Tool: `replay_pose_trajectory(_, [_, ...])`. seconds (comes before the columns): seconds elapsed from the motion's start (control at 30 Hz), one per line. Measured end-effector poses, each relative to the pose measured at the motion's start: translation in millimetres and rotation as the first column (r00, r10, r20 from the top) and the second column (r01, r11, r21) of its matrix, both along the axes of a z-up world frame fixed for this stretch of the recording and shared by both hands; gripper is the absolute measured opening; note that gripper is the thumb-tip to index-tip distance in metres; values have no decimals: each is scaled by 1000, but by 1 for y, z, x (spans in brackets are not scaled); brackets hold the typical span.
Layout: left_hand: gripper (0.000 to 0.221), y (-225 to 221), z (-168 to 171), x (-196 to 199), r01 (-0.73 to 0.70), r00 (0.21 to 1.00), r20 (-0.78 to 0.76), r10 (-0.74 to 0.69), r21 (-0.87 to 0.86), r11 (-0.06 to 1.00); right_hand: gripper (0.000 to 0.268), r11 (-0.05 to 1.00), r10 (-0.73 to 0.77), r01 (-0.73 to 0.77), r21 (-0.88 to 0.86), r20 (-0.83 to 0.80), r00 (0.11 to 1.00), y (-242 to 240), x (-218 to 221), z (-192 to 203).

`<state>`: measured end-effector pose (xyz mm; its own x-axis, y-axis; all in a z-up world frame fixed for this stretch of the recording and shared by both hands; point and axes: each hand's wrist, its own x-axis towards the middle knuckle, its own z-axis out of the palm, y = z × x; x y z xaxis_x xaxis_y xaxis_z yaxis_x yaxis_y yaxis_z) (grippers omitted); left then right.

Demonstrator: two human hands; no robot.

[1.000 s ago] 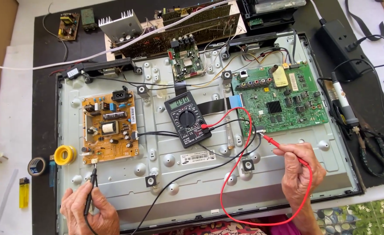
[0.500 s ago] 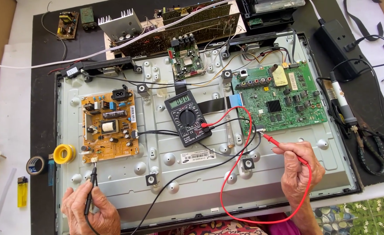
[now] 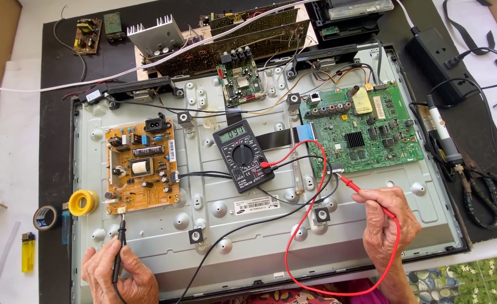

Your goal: Using a digital multimeter to test voltage and continuity at various points on the circuit boards of a disassembled television.

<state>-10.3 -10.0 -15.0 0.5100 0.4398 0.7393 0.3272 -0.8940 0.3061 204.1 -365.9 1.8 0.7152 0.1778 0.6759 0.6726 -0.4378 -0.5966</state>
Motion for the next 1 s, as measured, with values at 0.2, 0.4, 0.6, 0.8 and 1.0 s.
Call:
replay_pose_trajectory(0.2, [12, 0, -2, 0, -3, 1000, 12, 3, 0, 1000, 24, 1000, -26, 26, 10, -45, 999, 1, -2, 3])
replay_pose_trajectory(0.4, [14, 7, -16, -5, -16, 1000, 1, 16, 7, 1000, 25, 1000, -26, 26, 7, -44, 999, 2, -3, 5])
replay_pose_trajectory(0.6, [14, 9, -20, -6, -17, 1000, 5, 17, -1, 1000, 23, 998, -59, 60, 20, -72, 996, 2, -6, 5])
replay_pose_trajectory(0.8, [13, 12, -26, -7, -3, 999, 33, 3, -10, 1000, 22, 998, -59, 59, -8, -88, 994, 1, -4, 5])
replay_pose_trajectory(1.0, [12, 4, -3, 8, 84, 984, 157, -81, -7, 996, 19, 995, -100, 99, -20, -137, 986, 3, -12, 9])
